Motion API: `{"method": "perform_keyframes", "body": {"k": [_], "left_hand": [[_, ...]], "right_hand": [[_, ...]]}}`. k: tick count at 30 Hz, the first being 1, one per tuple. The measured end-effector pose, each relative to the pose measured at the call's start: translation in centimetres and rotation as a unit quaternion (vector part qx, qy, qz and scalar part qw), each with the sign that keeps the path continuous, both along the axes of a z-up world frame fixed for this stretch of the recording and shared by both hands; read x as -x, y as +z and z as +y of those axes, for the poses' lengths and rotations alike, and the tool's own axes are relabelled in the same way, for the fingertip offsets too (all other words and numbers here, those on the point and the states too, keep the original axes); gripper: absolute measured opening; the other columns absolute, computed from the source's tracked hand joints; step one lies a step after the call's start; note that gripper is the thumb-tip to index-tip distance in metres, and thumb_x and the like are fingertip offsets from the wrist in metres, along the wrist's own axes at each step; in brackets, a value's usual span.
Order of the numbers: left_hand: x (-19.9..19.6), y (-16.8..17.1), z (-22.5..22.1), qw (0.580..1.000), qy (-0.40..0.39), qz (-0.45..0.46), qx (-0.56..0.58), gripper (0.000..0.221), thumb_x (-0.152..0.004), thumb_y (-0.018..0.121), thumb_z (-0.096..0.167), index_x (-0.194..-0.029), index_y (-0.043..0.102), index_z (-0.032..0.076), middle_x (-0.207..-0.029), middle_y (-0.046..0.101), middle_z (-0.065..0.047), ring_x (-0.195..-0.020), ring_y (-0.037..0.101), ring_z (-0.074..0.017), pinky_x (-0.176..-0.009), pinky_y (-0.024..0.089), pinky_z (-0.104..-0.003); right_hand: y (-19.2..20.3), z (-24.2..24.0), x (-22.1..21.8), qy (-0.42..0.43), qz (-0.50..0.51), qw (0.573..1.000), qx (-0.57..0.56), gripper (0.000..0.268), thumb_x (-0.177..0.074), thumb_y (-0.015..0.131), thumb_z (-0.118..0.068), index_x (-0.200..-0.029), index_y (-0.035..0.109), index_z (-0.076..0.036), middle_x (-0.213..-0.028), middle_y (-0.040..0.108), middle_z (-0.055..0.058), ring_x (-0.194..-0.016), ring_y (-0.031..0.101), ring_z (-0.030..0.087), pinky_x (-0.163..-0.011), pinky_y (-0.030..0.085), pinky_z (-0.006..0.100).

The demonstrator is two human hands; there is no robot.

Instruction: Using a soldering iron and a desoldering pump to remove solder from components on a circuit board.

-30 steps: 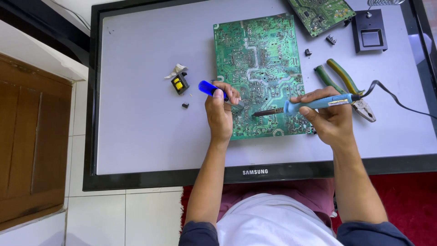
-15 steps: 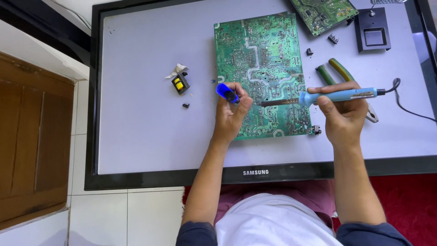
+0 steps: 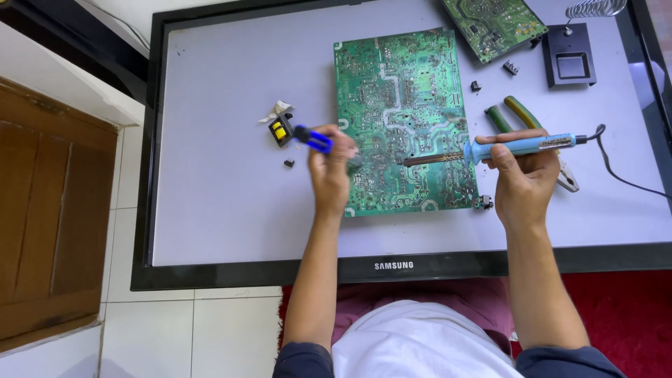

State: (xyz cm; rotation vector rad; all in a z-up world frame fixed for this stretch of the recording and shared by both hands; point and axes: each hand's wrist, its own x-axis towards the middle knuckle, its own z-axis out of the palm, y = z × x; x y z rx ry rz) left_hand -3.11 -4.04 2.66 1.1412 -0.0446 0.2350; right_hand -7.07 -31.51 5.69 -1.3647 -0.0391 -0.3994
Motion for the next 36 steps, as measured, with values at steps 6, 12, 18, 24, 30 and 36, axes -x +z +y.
{"method": "perform_keyframes", "body": {"k": [6, 12, 18, 24, 30, 36], "left_hand": [[-0.2, 1.1, 3.3, 0.986, 0.071, -0.148, 0.036, 0.057, -0.098, 0.067, 0.068, -0.092, 0.052, 0.013, -0.082, 0.047, -0.001, -0.074, 0.048, -0.0155, -0.078, 0.045, -0.033], [-1.8, -2.8, 3.8, 0.991, 0.054, -0.119, 0.004, 0.083, -0.098, 0.020, 0.089, -0.082, 0.048, 0.013, -0.071, 0.043, -0.002, -0.066, 0.050, -0.0145, -0.072, 0.047, -0.027], [-2.6, -4.7, 3.7, 0.993, 0.046, -0.097, -0.045, 0.081, -0.102, 0.015, 0.086, -0.071, 0.045, 0.017, -0.063, 0.041, 0.000, -0.058, 0.046, -0.0134, -0.063, 0.042, -0.025], [-2.2, -2.9, 3.4, 0.991, 0.041, -0.089, -0.096, 0.067, -0.108, 0.033, 0.064, -0.067, 0.047, 0.013, -0.060, 0.043, -0.004, -0.058, 0.048, -0.0163, -0.062, 0.042, -0.027], [-1.9, -1.1, 3.4, 0.984, 0.042, -0.113, -0.129, 0.040, -0.113, 0.037, 0.034, -0.090, 0.055, 0.007, -0.073, 0.048, -0.002, -0.074, 0.051, -0.0147, -0.077, 0.048, -0.030], [-2.1, -1.4, 4.1, 0.986, 0.026, -0.113, -0.117, 0.035, -0.116, 0.035, 0.033, -0.101, 0.053, 0.008, -0.080, 0.047, -0.001, -0.081, 0.051, -0.0138, -0.087, 0.051, -0.032]], "right_hand": [[-1.1, 1.0, -0.2, 0.003, 0.012, 1.000, -0.014, 0.018, -0.104, 0.075, -0.013, -0.116, 0.062, -0.008, -0.106, 0.076, 0.014, -0.109, 0.079, 0.025, -0.082, 0.056, 0.024], [-0.9, 3.2, -0.4, -0.010, -0.036, 0.998, 0.059, 0.021, -0.106, 0.074, -0.013, -0.109, 0.059, 0.001, -0.106, 0.077, 0.023, -0.087, 0.075, 0.015, -0.078, 0.060, 0.021], [-0.8, 3.5, -0.1, -0.012, -0.034, 0.995, 0.091, 0.019, -0.108, 0.072, -0.012, -0.110, 0.059, 0.001, -0.109, 0.077, 0.022, -0.093, 0.075, 0.017, -0.082, 0.060, 0.022], [-1.0, 3.5, -0.1, -0.012, -0.031, 0.993, 0.111, 0.020, -0.108, 0.072, -0.014, -0.111, 0.059, 0.001, -0.109, 0.077, 0.021, -0.095, 0.074, 0.016, -0.083, 0.059, 0.023], [-0.2, 3.6, 0.4, 0.007, -0.084, 0.981, 0.173, 0.017, -0.104, 0.074, -0.002, -0.111, 0.060, 0.005, -0.107, 0.077, 0.023, -0.105, 0.076, 0.026, -0.090, 0.059, 0.032], [2.9, 5.7, 0.5, 0.035, -0.119, 0.952, 0.280, 0.026, -0.090, 0.087, 0.002, -0.107, 0.069, 0.005, -0.100, 0.077, 0.021, -0.101, 0.080, 0.034, -0.091, 0.061, 0.037]]}}
